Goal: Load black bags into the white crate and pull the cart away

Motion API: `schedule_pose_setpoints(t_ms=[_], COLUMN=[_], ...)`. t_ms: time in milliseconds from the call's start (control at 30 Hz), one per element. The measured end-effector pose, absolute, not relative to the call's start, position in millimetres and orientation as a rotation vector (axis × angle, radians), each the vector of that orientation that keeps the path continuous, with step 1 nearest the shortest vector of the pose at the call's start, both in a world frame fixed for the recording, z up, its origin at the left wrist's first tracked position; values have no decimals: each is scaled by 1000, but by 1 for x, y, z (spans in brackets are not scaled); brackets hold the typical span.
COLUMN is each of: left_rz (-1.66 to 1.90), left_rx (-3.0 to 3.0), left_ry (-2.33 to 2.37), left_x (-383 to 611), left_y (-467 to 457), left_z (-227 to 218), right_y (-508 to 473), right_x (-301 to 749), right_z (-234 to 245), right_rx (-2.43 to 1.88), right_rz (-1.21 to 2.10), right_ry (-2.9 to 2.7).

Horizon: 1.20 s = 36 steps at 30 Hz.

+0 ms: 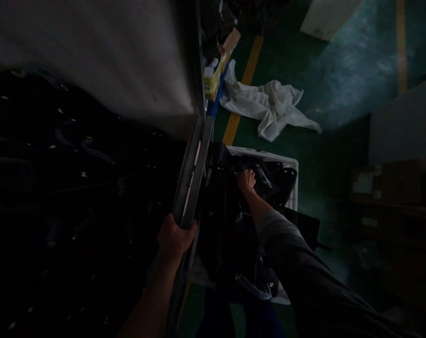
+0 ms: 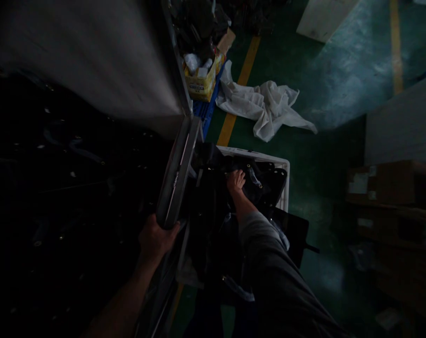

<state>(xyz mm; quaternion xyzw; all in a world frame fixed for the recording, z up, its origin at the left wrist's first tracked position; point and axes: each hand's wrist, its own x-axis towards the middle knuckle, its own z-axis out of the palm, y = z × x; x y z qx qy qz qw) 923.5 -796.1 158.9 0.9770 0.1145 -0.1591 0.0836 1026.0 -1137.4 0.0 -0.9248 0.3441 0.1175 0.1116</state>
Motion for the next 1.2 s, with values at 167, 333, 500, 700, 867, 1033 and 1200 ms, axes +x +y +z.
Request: schedule_pose_setpoints(t_ms=[167, 333, 500, 700, 867, 1033, 1200], left_rz=[-467, -395, -436, -442, -439, -480, -475], left_rx=[2909, 2923, 2903, 2903, 2941, 2947, 2949], left_ry=[308, 281, 296, 313, 322, 291, 325], left_x=[923, 922, 922, 921, 920, 920, 920], left_y=[-793, -792, -794, -795, -797, -797, -798], left_z=[159, 154, 154, 156, 158, 160, 162], right_y=[-1047, -961, -1022, -1070, -1050, -1105, -1215], right_x=[924, 819, 857, 936, 936, 848, 765], right_z=[41, 13, -46, -43, -9, 39, 29], right_rx=[-2818, -2640, -2676, -2726, -2741, -2766, -2248], right_rz=[-112, 337, 626, 595, 643, 300, 365], right_ry=[454, -414, -423, -462, -515, 186, 1358])
